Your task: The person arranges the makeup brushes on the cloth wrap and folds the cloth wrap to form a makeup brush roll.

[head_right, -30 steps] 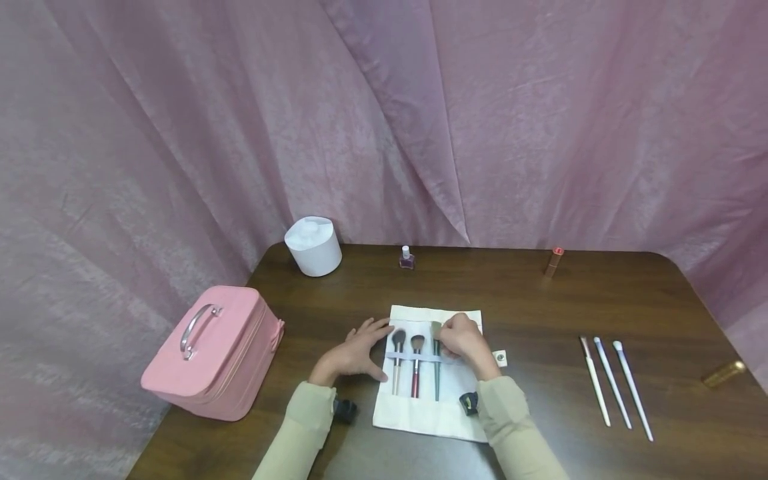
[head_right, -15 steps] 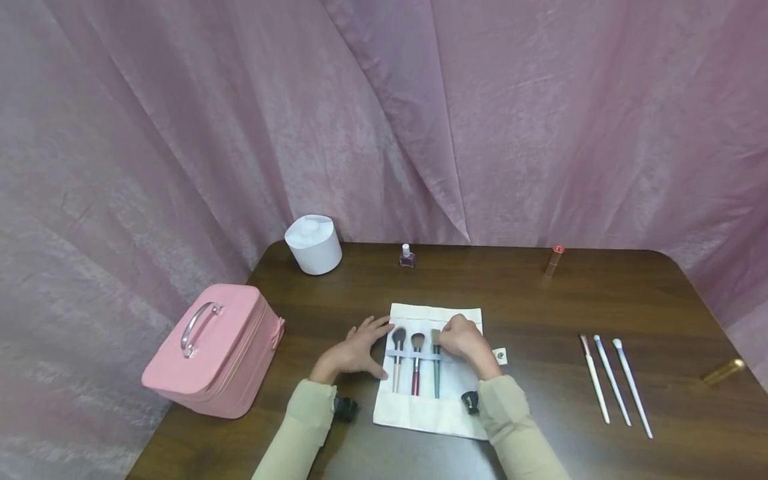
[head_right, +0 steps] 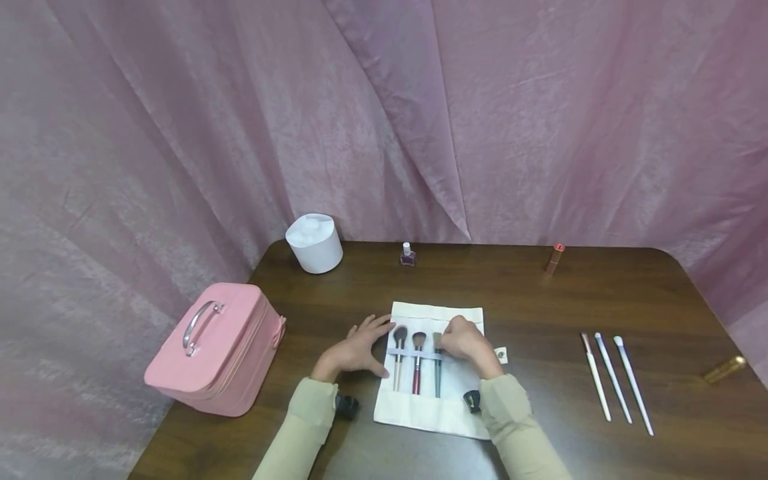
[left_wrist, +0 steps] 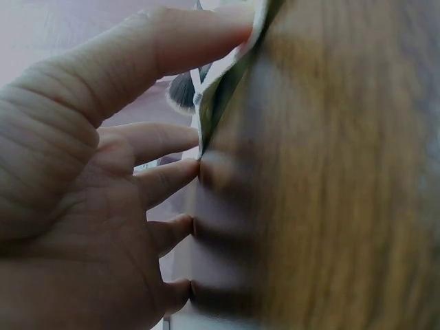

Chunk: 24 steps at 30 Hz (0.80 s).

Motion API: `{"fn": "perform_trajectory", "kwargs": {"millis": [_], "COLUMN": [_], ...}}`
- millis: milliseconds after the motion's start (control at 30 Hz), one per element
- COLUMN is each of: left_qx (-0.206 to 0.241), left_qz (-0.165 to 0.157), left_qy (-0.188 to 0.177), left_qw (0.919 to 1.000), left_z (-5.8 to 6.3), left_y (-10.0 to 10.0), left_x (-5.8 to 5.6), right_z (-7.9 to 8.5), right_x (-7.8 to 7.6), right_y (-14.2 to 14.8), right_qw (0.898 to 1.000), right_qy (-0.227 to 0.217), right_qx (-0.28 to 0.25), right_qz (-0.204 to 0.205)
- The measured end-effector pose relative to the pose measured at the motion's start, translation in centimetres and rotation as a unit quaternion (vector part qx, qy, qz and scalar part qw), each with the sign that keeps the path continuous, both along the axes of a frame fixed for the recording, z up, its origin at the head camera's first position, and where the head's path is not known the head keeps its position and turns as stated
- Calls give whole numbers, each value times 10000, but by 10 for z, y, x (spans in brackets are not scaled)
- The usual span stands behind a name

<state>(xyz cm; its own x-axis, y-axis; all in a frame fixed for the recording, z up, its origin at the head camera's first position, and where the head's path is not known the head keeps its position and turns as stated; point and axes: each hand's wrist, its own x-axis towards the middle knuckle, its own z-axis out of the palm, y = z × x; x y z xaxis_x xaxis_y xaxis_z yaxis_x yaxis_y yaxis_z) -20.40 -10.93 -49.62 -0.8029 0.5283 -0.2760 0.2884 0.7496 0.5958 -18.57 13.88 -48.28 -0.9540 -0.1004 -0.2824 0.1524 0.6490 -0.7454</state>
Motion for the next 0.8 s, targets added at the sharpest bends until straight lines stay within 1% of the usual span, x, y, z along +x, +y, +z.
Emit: {"fn": "perform_trajectory", "kwargs": {"millis": [133,300,400,467,567,700,800], "left_qx": [19,-29,-26,-27,-26,-56,-76], "left_qz": [10,-5,15,21,6,-7,-46], "left_qy": [4,40,59,33,4,-25,-40], "left_qw": [10000,10000,10000,10000,10000,10000,10000], "left_z": [-1,-2,-3,-3,-2,0,2], "left_y": [0,0,-1,0,1,1,0], "left_x": [0,0,1,1,1,1,2], "right_z": [-1,-1,2,6,13,22,28], "right_x": [0,0,1,1,1,1,2], "right_y": [2,5,8,13,22,35,47], "right_qw": [10000,9997,9995,9997,9993,9971,9952], "right_qy": [25,174,172,133,141,408,667], "right_qx": [-50,119,132,6,-326,-645,-714], "right_qz": [33,127,215,184,110,44,-38]}}
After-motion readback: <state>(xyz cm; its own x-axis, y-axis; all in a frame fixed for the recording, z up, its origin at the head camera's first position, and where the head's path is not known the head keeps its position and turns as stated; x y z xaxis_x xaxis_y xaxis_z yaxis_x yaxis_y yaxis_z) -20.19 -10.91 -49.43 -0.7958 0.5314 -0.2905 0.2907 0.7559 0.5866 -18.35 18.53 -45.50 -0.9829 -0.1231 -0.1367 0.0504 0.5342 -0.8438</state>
